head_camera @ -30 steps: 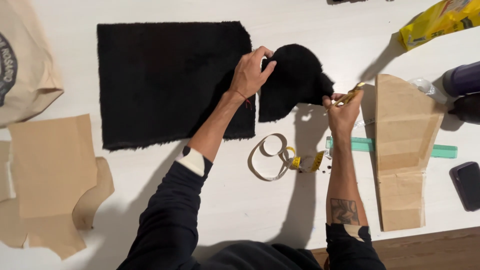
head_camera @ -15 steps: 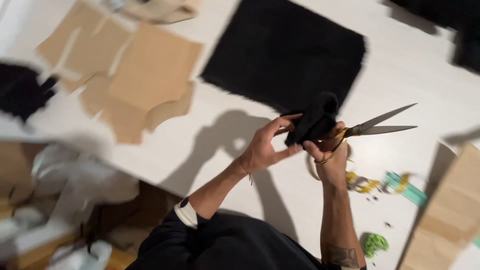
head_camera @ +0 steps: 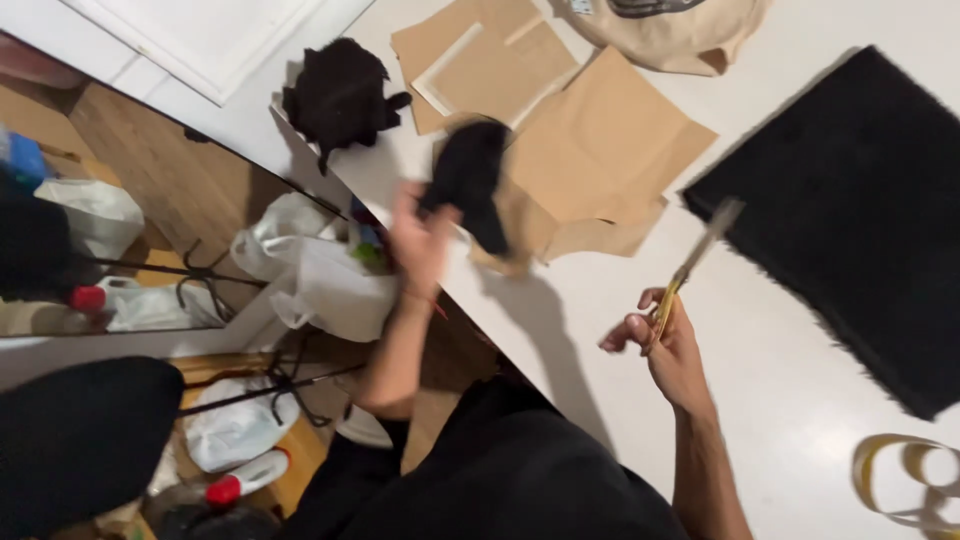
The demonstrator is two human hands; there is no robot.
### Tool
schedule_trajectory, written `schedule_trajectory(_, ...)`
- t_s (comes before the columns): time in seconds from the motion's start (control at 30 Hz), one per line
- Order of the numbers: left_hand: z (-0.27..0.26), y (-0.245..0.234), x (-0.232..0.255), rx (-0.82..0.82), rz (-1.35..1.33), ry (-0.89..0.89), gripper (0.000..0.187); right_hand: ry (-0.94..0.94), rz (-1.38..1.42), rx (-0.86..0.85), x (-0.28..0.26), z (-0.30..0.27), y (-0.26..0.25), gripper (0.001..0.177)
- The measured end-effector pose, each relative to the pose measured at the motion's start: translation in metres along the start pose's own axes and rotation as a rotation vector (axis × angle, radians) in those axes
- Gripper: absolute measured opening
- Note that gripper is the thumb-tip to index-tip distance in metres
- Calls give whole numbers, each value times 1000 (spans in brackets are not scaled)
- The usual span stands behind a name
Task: Cutting pieces of black fabric using patterns and a pair of scissors.
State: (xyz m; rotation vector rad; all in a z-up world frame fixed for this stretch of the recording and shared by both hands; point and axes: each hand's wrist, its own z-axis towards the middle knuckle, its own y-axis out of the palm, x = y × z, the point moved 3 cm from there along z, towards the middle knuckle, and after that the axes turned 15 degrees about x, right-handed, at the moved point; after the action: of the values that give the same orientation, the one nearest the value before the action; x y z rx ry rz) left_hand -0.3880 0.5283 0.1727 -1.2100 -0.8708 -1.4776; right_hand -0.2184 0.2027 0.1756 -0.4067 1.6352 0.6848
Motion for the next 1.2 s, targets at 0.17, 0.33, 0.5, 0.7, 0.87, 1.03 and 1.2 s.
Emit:
schedule_trajectory(0.17, 193, -78, -4, 383, 377, 417, 31, 303, -224, 261, 69, -23, -2, 22)
schedule_trajectory(0.33, 273, -76, -50, 170, 499, 849, 31, 414, -483, 581, 101, -69, -52, 30)
schedule_trajectory(0.5, 279, -85, -142, -131, 782, 796, 43, 657, -657, 931, 74, -109, -108, 41)
schedule_trajectory(0.7, 211, -35, -93, 33, 985, 1058, 41, 639, -665, 1167, 38, -160, -183, 45)
schedule_trajectory(0.87, 115, 91, -44, -252, 556, 849, 41, 383, -664, 1270, 18, -185, -278, 40)
schedule_trajectory(1.03, -39, 261, -7, -638, 364, 798, 33, 215, -904, 1192, 10, -176, -422, 40)
schedule_trajectory(1.2, -132, 382, -34, -866, 429, 963, 59, 462, -1232, 1079, -3, -123, -533, 42)
